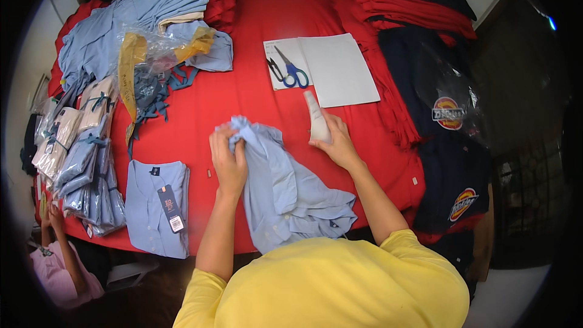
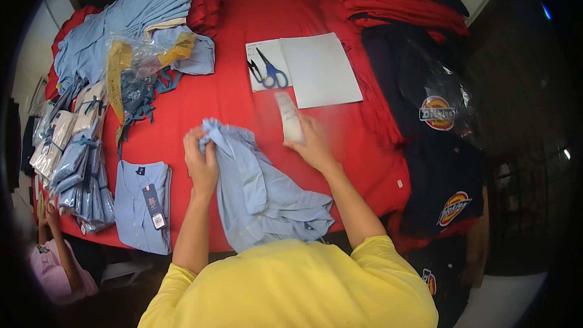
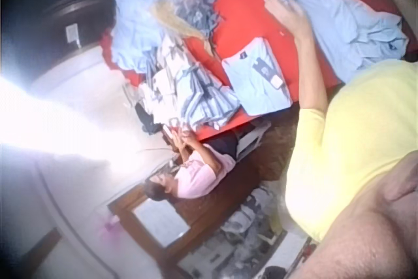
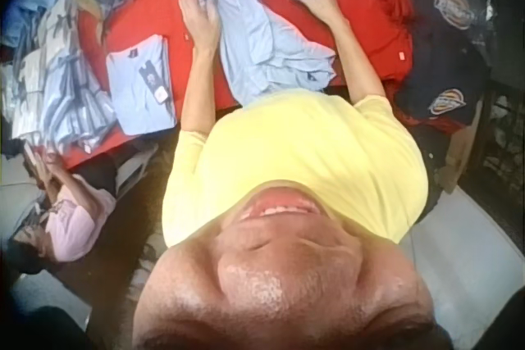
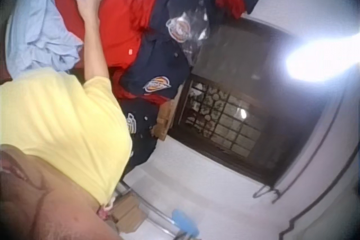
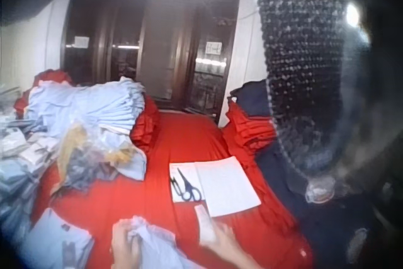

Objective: The person folds light blue shirts using a cardboard guide, inserts them into plastic bags, and writes on a paper list. They handle multiple shirts, garment tags, and a pencil while working at a large red table.

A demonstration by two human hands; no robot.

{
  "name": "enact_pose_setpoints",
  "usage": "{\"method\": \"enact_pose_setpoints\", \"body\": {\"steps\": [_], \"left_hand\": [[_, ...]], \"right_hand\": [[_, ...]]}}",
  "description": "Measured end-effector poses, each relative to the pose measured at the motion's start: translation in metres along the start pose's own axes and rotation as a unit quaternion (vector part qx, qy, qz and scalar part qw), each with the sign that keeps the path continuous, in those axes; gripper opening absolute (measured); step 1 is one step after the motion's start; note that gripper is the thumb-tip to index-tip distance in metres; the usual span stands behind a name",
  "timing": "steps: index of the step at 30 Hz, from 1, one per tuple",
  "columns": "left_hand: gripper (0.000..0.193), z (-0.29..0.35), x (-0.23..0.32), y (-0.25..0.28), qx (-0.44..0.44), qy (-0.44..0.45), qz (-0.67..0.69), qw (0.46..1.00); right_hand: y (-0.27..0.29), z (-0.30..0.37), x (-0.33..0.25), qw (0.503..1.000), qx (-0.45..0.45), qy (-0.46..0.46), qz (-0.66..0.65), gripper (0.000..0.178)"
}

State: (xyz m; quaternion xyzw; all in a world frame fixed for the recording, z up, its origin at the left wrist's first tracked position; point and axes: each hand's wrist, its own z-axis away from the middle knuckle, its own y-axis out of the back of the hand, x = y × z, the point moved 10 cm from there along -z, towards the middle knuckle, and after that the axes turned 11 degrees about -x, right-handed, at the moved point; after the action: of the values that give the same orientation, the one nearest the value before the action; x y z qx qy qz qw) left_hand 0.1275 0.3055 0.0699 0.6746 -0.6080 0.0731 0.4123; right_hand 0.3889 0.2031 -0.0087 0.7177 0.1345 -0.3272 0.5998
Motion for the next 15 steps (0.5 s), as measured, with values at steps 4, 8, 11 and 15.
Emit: {"method": "enact_pose_setpoints", "body": {"steps": [4, 8, 11, 15], "left_hand": [[0.021, -0.046, 0.001, -0.015, 0.004, 0.043, -0.012, 0.999], [0.033, 0.009, -0.076, -0.095, -0.230, 0.187, -0.164, 0.941], [0.034, 0.026, -0.057, -0.097, -0.145, 0.115, -0.190, 0.964], [0.035, 0.022, -0.056, -0.097, -0.159, 0.130, -0.175, 0.963]], "right_hand": [[0.031, -0.071, -0.009, 0.993, 0.044, 0.060, -0.091, 0.090], [0.020, -0.201, -0.004, 0.999, -0.020, -0.019, 0.025, 0.090], [0.000, -0.253, 0.009, 0.977, -0.091, -0.104, 0.160, 0.088], [0.007, -0.288, 0.008, 0.951, -0.075, -0.122, 0.273, 0.082]]}}
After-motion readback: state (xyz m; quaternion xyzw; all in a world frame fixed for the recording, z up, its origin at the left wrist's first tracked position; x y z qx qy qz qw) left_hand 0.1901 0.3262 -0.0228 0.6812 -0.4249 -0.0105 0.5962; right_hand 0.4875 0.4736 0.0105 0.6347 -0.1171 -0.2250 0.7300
